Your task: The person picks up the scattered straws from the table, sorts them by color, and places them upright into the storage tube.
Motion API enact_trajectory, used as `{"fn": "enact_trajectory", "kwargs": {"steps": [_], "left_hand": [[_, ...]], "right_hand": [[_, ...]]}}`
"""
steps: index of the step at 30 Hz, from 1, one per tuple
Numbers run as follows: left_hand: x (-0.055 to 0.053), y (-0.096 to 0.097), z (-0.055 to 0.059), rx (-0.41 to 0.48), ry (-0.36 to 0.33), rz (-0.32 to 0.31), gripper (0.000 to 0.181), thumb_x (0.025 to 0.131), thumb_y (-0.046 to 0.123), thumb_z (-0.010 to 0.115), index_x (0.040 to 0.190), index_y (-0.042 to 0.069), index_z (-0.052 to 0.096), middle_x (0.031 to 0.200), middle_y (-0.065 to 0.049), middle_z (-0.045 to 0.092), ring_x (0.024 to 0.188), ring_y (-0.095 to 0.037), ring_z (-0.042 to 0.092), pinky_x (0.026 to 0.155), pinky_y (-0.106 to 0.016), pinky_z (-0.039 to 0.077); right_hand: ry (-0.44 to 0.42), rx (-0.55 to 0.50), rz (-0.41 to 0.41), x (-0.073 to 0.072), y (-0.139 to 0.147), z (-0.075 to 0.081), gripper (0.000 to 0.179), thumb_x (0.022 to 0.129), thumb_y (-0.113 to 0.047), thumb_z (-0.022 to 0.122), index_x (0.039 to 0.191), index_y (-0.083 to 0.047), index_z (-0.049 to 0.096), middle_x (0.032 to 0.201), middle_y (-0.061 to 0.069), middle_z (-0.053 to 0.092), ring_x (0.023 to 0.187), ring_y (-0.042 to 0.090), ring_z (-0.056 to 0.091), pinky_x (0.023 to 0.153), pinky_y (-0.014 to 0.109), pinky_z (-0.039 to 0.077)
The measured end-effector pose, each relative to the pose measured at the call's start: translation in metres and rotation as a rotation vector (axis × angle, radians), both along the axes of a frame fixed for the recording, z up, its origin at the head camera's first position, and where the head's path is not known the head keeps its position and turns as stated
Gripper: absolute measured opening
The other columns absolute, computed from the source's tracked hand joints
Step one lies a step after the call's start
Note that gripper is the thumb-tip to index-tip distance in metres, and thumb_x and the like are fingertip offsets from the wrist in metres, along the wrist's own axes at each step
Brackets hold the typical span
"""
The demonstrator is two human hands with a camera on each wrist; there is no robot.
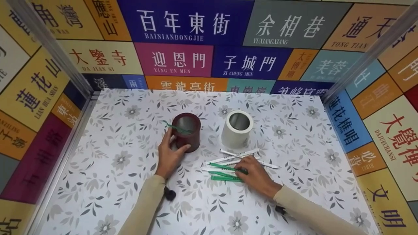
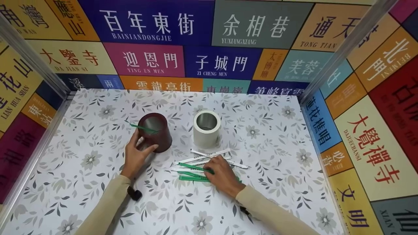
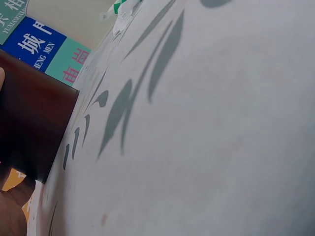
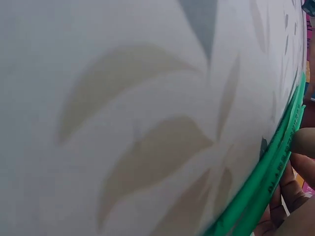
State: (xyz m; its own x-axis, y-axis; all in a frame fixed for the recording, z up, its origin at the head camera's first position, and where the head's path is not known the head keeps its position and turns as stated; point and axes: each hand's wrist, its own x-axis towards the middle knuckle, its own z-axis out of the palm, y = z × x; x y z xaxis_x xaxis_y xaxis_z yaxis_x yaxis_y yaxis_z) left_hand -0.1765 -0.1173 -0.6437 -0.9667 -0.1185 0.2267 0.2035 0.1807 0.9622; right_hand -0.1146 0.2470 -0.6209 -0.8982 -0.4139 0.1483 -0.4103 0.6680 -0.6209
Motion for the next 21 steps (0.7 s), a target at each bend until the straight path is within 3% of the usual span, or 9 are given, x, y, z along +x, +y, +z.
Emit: {"fn": "enact_trajectory", "kwargs": {"steps": [4,14,21], "left_hand": [[0.002,0.0,-0.003,0.013,0.003,0.002,0.108,0.088,0.025,0.097,0.174,0.01,0.034,0.175,-0.011,0.039,0.151,-0.035,0.051,0.125,-0.046,0.045],[0.002,0.0,-0.002,-0.018,0.03,0.003,0.108,0.089,0.023,0.096,0.174,0.006,0.032,0.17,-0.016,0.045,0.156,-0.03,0.046,0.126,-0.049,0.044],[-0.001,0.002,-0.001,-0.007,0.02,0.001,0.107,0.088,0.02,0.097,0.173,0.006,0.033,0.171,-0.017,0.044,0.156,-0.03,0.046,0.125,-0.047,0.044]], "right_hand": [[0.03,0.009,0.005,0.002,0.0,0.002,0.009,0.095,-0.01,0.087,0.103,-0.015,0.086,0.103,-0.01,0.071,0.107,0.013,0.06,0.093,0.04,0.056],[0.121,-0.003,0.022,0.0,0.004,0.013,0.011,0.09,-0.008,0.087,0.098,-0.015,0.085,0.099,-0.01,0.073,0.1,0.012,0.061,0.088,0.037,0.056],[0.126,-0.055,0.045,-0.005,0.002,0.024,0.013,0.09,-0.002,0.08,0.098,-0.012,0.084,0.099,-0.009,0.074,0.099,0.012,0.06,0.085,0.037,0.056]]}}
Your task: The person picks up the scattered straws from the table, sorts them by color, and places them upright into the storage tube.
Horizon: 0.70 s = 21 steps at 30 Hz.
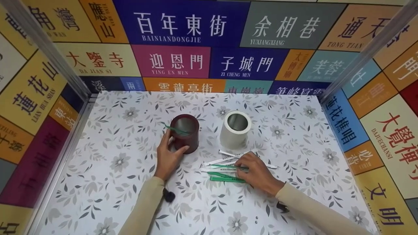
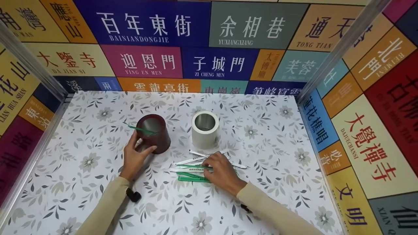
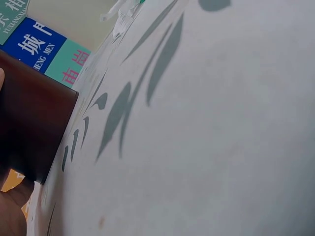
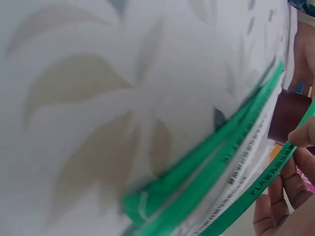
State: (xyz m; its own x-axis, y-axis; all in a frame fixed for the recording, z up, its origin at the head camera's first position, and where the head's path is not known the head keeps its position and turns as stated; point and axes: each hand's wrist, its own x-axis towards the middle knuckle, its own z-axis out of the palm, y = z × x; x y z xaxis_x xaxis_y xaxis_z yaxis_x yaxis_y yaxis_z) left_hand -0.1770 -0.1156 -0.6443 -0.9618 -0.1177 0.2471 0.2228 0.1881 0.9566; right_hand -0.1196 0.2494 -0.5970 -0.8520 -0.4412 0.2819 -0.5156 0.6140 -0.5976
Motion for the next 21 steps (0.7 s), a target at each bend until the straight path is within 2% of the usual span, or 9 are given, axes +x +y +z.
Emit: {"fn": "enact_trajectory", "kwargs": {"steps": [8,13,16,21], "left_hand": [[0.0,-0.001,0.0,0.01,0.002,-0.002,0.106,0.088,0.022,0.097,0.173,0.01,0.035,0.169,-0.013,0.047,0.156,-0.027,0.046,0.125,-0.048,0.045],[0.0,-0.001,0.001,0.016,0.009,-0.004,0.104,0.088,0.02,0.097,0.173,0.01,0.036,0.168,-0.013,0.048,0.155,-0.026,0.046,0.126,-0.049,0.044],[0.0,-0.001,0.002,0.012,0.006,-0.001,0.105,0.089,0.021,0.096,0.173,0.01,0.035,0.17,-0.013,0.046,0.156,-0.027,0.045,0.126,-0.047,0.044],[0.001,0.0,0.002,0.003,-0.021,-0.011,0.107,0.09,0.023,0.095,0.175,0.008,0.03,0.176,-0.015,0.037,0.154,-0.036,0.048,0.125,-0.046,0.045]], "right_hand": [[0.028,-0.043,0.032,-0.007,-0.013,0.017,0.013,0.092,-0.001,0.082,0.099,-0.012,0.083,0.101,-0.009,0.075,0.102,0.014,0.062,0.089,0.039,0.058],[0.01,-0.062,0.049,-0.012,-0.024,0.029,0.013,0.095,-0.003,0.081,0.101,-0.014,0.083,0.104,-0.009,0.076,0.103,0.015,0.064,0.089,0.04,0.059],[-0.017,-0.083,0.052,-0.017,-0.033,0.037,0.013,0.096,-0.003,0.081,0.102,-0.014,0.083,0.105,-0.009,0.076,0.102,0.018,0.065,0.089,0.04,0.059],[-0.093,-0.17,0.067,-0.023,-0.045,0.049,0.011,0.097,-0.005,0.081,0.102,-0.015,0.083,0.104,-0.007,0.077,0.103,0.024,0.067,0.092,0.048,0.058]]}}
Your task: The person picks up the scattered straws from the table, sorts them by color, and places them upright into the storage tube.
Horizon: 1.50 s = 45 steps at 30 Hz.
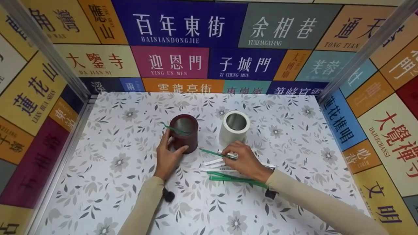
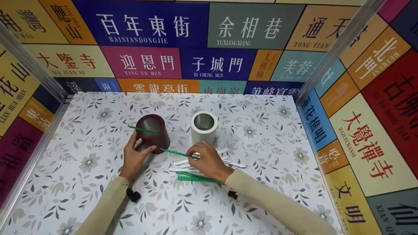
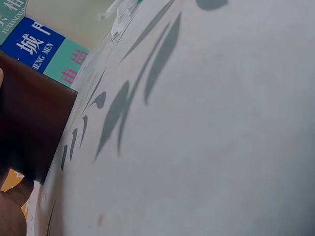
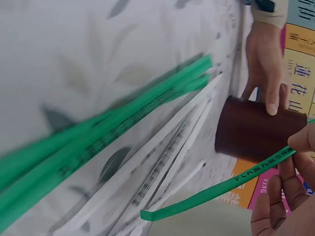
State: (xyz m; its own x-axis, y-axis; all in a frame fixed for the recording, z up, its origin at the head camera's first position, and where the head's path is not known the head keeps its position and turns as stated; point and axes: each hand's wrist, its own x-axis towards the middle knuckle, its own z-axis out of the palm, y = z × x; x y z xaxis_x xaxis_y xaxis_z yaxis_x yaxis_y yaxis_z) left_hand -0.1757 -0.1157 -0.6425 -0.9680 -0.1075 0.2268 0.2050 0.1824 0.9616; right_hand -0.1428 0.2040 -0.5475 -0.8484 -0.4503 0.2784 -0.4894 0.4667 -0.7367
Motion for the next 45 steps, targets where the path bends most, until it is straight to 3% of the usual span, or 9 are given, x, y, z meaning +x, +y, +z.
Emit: {"fn": "enact_trajectory", "kwargs": {"steps": [5,13,23,28,33,38,45], "left_hand": [[0.0,0.0,-0.001,-0.002,-0.017,0.0,0.109,0.091,0.022,0.095,0.175,0.01,0.028,0.176,-0.014,0.037,0.153,-0.038,0.05,0.125,-0.045,0.045],[0.0,0.001,0.0,0.027,-0.013,-0.004,0.108,0.09,0.022,0.095,0.175,0.011,0.03,0.176,-0.012,0.037,0.154,-0.037,0.048,0.125,-0.046,0.045],[-0.001,0.0,-0.001,0.039,0.004,0.006,0.108,0.088,0.021,0.097,0.174,0.011,0.032,0.172,-0.014,0.043,0.154,-0.036,0.049,0.125,-0.048,0.045],[-0.001,0.001,-0.001,0.007,0.006,0.014,0.108,0.089,0.021,0.096,0.174,0.01,0.032,0.172,-0.015,0.044,0.154,-0.036,0.048,0.124,-0.049,0.045],[-0.001,0.001,-0.001,-0.028,0.007,0.006,0.106,0.091,0.023,0.094,0.175,0.008,0.03,0.172,-0.016,0.042,0.158,-0.032,0.044,0.126,-0.049,0.044],[-0.002,0.002,-0.001,-0.022,-0.005,0.001,0.106,0.091,0.022,0.094,0.175,0.008,0.03,0.173,-0.016,0.042,0.158,-0.032,0.044,0.126,-0.048,0.044],[-0.002,0.001,-0.002,0.002,0.021,0.007,0.108,0.09,0.016,0.095,0.174,0.005,0.03,0.172,-0.019,0.042,0.156,-0.034,0.045,0.125,-0.05,0.044]], "right_hand": [[-0.047,-0.051,0.021,-0.006,-0.012,0.011,0.015,0.099,-0.007,0.081,0.102,-0.021,0.083,0.103,-0.006,0.077,0.102,0.032,0.067,0.092,0.05,0.056],[-0.051,-0.067,0.029,-0.017,-0.028,0.033,0.013,0.099,-0.008,0.082,0.105,-0.02,0.084,0.103,-0.005,0.076,0.1,0.018,0.067,0.092,0.036,0.056],[-0.05,-0.096,0.042,-0.042,-0.042,0.054,0.011,0.103,-0.01,0.079,0.111,-0.015,0.084,0.107,-0.002,0.078,0.1,0.028,0.07,0.092,0.049,0.058],[0.001,-0.106,0.034,-0.054,-0.051,0.067,0.01,0.102,-0.008,0.079,0.111,-0.011,0.084,0.108,-0.001,0.079,0.098,0.024,0.071,0.09,0.041,0.059],[0.052,-0.135,0.035,-0.065,-0.06,0.08,0.011,0.101,-0.005,0.079,0.109,-0.009,0.085,0.105,-0.001,0.08,0.095,0.017,0.072,0.088,0.045,0.061],[0.086,-0.147,0.059,-0.073,-0.069,0.089,0.011,0.1,-0.005,0.079,0.109,-0.008,0.085,0.106,0.0,0.081,0.095,0.016,0.072,0.089,0.048,0.061],[0.119,-0.211,0.092,-0.084,-0.088,0.102,0.011,0.099,-0.004,0.081,0.108,-0.009,0.086,0.104,0.0,0.081,0.094,0.017,0.072,0.088,0.042,0.06]]}}
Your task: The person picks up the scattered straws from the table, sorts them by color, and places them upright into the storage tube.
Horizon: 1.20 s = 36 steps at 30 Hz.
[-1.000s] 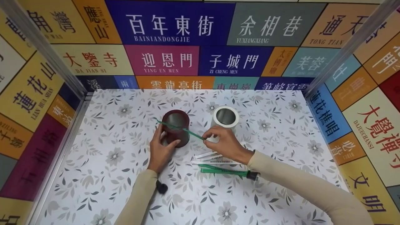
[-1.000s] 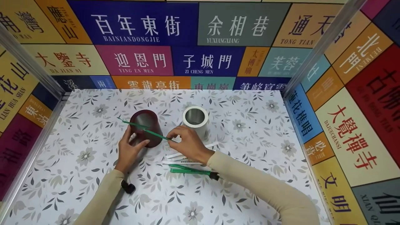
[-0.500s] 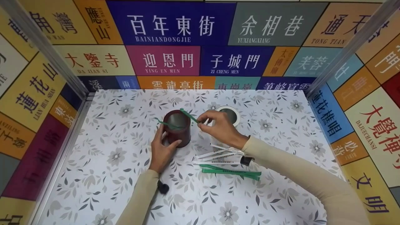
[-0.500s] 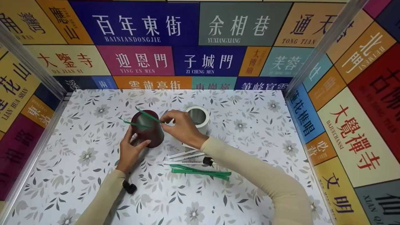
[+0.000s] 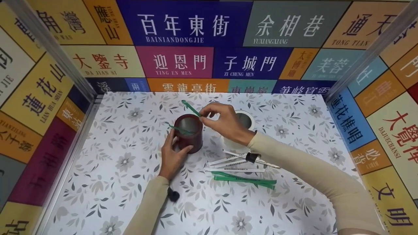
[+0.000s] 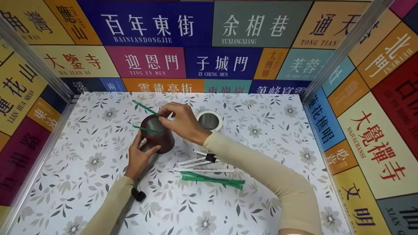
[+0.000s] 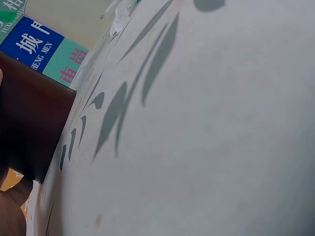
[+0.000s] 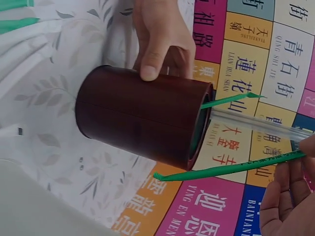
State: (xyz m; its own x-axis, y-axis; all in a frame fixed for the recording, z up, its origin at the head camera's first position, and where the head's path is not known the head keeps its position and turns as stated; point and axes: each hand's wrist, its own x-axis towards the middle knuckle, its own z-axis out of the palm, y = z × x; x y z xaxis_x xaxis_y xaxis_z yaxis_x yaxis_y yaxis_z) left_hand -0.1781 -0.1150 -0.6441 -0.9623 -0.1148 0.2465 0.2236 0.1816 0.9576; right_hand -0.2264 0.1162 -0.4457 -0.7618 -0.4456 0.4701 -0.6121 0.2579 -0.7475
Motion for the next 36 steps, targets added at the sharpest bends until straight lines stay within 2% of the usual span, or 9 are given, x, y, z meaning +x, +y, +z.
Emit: {"fn": "enact_trajectory", "kwargs": {"steps": [4,8,16,21,25,27,33,36], "left_hand": [[0.0,0.0,0.0,0.005,-0.003,0.004,0.108,0.089,0.018,0.096,0.174,0.005,0.031,0.171,-0.019,0.044,0.156,-0.033,0.045,0.126,-0.05,0.043],[0.0,0.001,0.0,0.014,-0.003,0.007,0.108,0.088,0.019,0.097,0.173,0.005,0.032,0.17,-0.018,0.044,0.157,-0.032,0.045,0.126,-0.05,0.043],[0.001,0.001,0.002,-0.019,-0.014,0.001,0.107,0.091,0.022,0.095,0.174,0.006,0.03,0.172,-0.015,0.043,0.157,-0.029,0.045,0.126,-0.046,0.044],[0.001,0.001,0.003,-0.017,-0.024,0.005,0.106,0.091,0.021,0.095,0.174,0.007,0.031,0.173,-0.015,0.042,0.157,-0.028,0.044,0.126,-0.046,0.044],[0.0,0.0,0.002,-0.03,-0.024,0.003,0.106,0.091,0.022,0.095,0.174,0.008,0.031,0.173,-0.013,0.042,0.157,-0.026,0.045,0.126,-0.045,0.044],[-0.001,0.0,0.001,-0.029,-0.015,0.002,0.106,0.091,0.022,0.095,0.174,0.008,0.032,0.172,-0.013,0.044,0.156,-0.026,0.045,0.126,-0.045,0.044],[-0.001,0.0,-0.001,-0.019,0.003,-0.005,0.105,0.09,0.019,0.095,0.174,0.007,0.032,0.171,-0.014,0.044,0.156,-0.025,0.045,0.125,-0.045,0.045],[-0.001,0.0,-0.001,-0.022,0.002,-0.002,0.105,0.09,0.017,0.095,0.174,0.007,0.033,0.172,-0.014,0.043,0.156,-0.026,0.045,0.125,-0.046,0.045]], "right_hand": [[0.008,-0.035,0.013,-0.006,-0.01,0.007,0.011,0.098,-0.004,0.082,0.107,-0.008,0.086,0.105,0.001,0.081,0.095,0.018,0.072,0.089,0.04,0.061],[0.01,-0.068,0.024,-0.011,-0.021,0.01,0.009,0.098,-0.004,0.083,0.106,-0.005,0.085,0.106,0.006,0.081,0.097,0.022,0.073,0.089,0.044,0.061],[0.004,-0.158,0.002,-0.015,-0.027,0.004,0.011,0.098,-0.005,0.083,0.109,-0.004,0.083,0.107,0.007,0.08,0.098,0.022,0.073,0.091,0.044,0.062],[-0.09,-0.204,-0.019,-0.015,-0.026,-0.014,0.01,0.099,-0.008,0.083,0.109,-0.006,0.083,0.104,0.006,0.079,0.096,0.021,0.074,0.089,0.04,0.062],[-0.189,-0.205,-0.052,-0.012,-0.024,-0.034,0.011,0.1,-0.01,0.084,0.11,-0.007,0.084,0.103,0.005,0.08,0.095,0.024,0.076,0.085,0.034,0.061],[-0.225,-0.196,-0.065,-0.009,-0.023,-0.043,0.011,0.1,-0.011,0.083,0.111,-0.008,0.084,0.105,0.004,0.081,0.096,0.025,0.076,0.083,0.034,0.061],[-0.243,-0.126,-0.106,-0.002,-0.018,-0.065,0.013,0.101,-0.014,0.083,0.113,-0.01,0.084,0.111,0.003,0.081,0.107,0.024,0.074,0.097,0.048,0.06],[-0.237,-0.095,-0.122,0.001,-0.015,-0.073,0.013,0.101,-0.014,0.083,0.113,-0.01,0.084,0.113,0.003,0.08,0.11,0.023,0.073,0.102,0.049,0.059]]}}
